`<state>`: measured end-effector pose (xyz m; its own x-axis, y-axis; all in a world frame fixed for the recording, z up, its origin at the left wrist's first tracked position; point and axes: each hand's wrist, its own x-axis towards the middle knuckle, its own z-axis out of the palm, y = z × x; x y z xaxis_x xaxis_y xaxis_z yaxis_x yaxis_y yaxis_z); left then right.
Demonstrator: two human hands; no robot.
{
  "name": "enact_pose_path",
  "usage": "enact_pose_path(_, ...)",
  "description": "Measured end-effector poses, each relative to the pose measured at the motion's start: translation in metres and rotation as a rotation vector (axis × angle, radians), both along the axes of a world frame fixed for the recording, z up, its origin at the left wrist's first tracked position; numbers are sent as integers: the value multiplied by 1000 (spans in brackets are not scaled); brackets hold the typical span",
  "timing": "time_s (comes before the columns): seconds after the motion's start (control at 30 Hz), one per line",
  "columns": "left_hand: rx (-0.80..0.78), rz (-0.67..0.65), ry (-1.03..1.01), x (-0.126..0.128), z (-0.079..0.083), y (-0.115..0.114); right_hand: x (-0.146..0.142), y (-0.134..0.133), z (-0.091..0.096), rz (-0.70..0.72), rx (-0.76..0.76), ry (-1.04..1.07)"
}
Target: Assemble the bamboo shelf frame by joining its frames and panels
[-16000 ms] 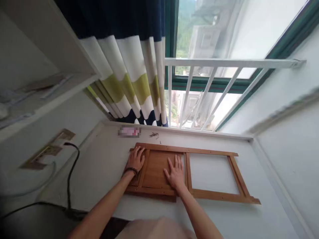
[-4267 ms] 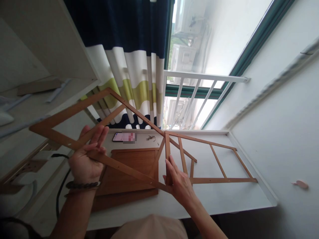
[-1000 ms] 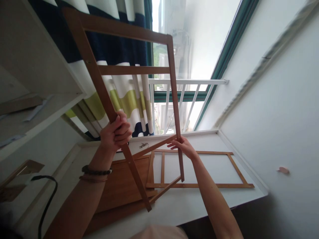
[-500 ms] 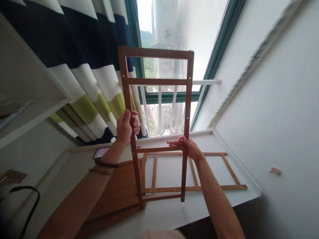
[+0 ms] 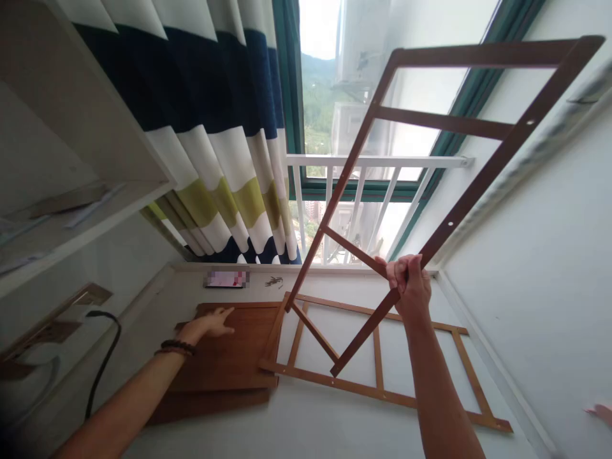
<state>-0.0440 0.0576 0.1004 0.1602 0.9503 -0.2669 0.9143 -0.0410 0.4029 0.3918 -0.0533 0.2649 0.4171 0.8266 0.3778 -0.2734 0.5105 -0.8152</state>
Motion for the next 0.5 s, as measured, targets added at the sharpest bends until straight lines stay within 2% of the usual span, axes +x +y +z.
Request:
enact_pose_path(0.03, -75, 30, 75, -9, -10, -10, -1, 1, -3, -30, 9, -4)
enact_pose_path(0.07, -203, 5, 224, -14, -17, -21, -2, 2, -5, -57, 14, -15)
enact_pose_path(0.13, -302, -59, 401, -17, -26, -38, -3, 1, -8, -102, 12, -56)
enact_pose_path(0.2, -189, -123, 438, -10, -30, -49, -6, -1, -9, -124, 15, -102)
enact_pose_path(0.27, 25, -207, 360, 8, -32, -55, -11, -3, -8, -131, 26, -128)
enact_pose_path(0.4, 49, -485, 93, 51, -38, -63, -23, -9, -6, -177, 29, -174)
enact_pose_path(0.5, 140, -537, 11, 66, -46, -65, -30, -15, -5, -231, 46, -218)
